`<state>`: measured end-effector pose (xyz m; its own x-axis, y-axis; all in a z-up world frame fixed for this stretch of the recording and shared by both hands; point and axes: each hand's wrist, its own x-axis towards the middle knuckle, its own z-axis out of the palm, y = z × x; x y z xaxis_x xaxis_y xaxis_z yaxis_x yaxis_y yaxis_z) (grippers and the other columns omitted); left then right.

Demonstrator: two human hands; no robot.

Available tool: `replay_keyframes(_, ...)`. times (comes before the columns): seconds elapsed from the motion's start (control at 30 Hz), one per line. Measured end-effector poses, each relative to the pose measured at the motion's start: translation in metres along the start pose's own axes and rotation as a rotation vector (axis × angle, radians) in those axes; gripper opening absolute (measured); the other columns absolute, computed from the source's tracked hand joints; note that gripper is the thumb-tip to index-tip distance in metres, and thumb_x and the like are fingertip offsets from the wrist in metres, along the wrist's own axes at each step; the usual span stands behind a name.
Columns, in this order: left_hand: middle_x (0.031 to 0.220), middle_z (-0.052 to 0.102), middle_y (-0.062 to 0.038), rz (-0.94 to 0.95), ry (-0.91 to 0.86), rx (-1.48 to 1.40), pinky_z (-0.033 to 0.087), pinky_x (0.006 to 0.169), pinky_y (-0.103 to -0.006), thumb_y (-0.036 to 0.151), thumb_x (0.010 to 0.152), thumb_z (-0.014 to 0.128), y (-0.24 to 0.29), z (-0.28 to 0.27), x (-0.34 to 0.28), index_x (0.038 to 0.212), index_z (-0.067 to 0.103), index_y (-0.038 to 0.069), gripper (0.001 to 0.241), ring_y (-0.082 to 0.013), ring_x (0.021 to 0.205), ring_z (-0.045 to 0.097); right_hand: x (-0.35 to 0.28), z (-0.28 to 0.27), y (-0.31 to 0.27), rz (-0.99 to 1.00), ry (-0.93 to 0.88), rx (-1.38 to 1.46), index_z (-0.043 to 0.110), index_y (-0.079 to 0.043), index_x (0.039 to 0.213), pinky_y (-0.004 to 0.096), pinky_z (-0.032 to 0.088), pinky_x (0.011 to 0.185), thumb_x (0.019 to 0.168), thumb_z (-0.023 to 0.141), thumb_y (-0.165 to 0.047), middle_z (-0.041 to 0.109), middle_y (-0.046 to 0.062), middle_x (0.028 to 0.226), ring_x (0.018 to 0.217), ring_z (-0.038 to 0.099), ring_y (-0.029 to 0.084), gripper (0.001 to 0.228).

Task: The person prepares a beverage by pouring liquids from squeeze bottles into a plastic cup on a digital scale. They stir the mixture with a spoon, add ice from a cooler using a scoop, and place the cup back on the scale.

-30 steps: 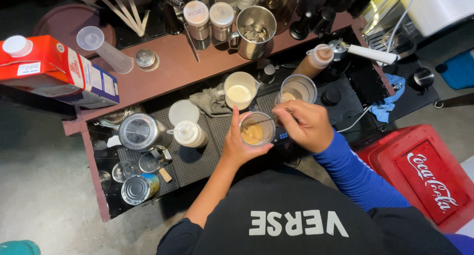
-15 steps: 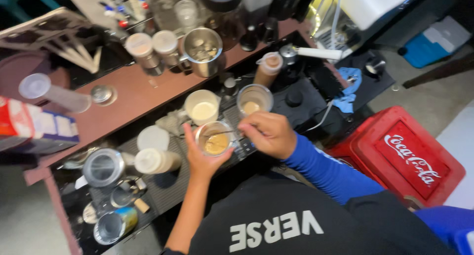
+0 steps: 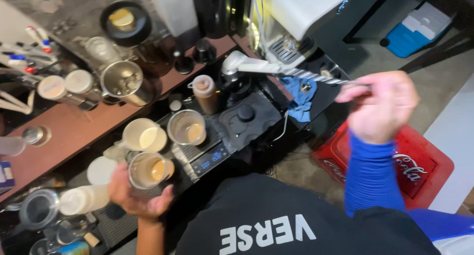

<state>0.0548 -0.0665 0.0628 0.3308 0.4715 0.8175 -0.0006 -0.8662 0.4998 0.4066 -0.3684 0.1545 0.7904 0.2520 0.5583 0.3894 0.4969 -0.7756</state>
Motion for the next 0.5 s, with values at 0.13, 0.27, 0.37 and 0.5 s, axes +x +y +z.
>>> replay_keyframes(0.13,0.096,0.07,-0.012,-0.053,-0.499,-0.283,0.052,0.083,-0.0376,0.019,0.075,0.086,0.04,0.111,-0.008,0.108,0.069,0.004,0.039,-0.0304,0.089,0.067,0.023,-0.136,-0.009,0.254,-0.163,0.021,0.062,0.003,0.125,0.036,0.058,0.089,0.109,0.061,-0.005,0.067,0.009,0.101,0.09,0.069,0.022,0.018)
replay_keyframes(0.27,0.097,0.071,-0.009,-0.711,-1.041,-0.593,0.054,0.069,-0.0349,0.031,0.086,0.079,0.057,0.295,-0.068,0.112,0.067,0.007,0.038,-0.021,0.079,0.068,0.02,-0.227,0.04,0.763,-0.335,-0.186,0.063,0.003,0.117,0.03,0.055,0.077,0.095,0.062,-0.005,0.07,0.01,0.097,0.085,0.069,0.019,0.024)
replay_keyframes(0.37,0.095,0.07,-0.008,-1.424,-1.232,-0.667,0.052,0.057,-0.035,0.042,0.091,0.073,0.048,0.394,-0.111,0.113,0.064,0.008,0.041,-0.0163,0.066,0.065,0.008,-0.274,0.091,1.012,-0.331,-0.175,0.068,-0.001,0.112,0.026,0.05,0.066,0.098,0.065,-0.008,0.066,0.005,0.089,0.075,0.06,0.011,0.016)
replay_keyframes(0.5,0.085,0.074,-0.011,-1.779,-0.954,-0.601,0.056,0.055,-0.0376,0.052,0.093,0.065,0.05,0.448,-0.139,0.11,0.062,0.005,0.05,-0.024,0.07,0.071,-0.005,-0.299,0.148,0.994,-0.44,-0.596,0.07,-0.003,0.099,0.027,0.046,0.064,0.098,0.067,-0.013,0.066,0.002,0.085,0.074,0.057,0.01,0.011)
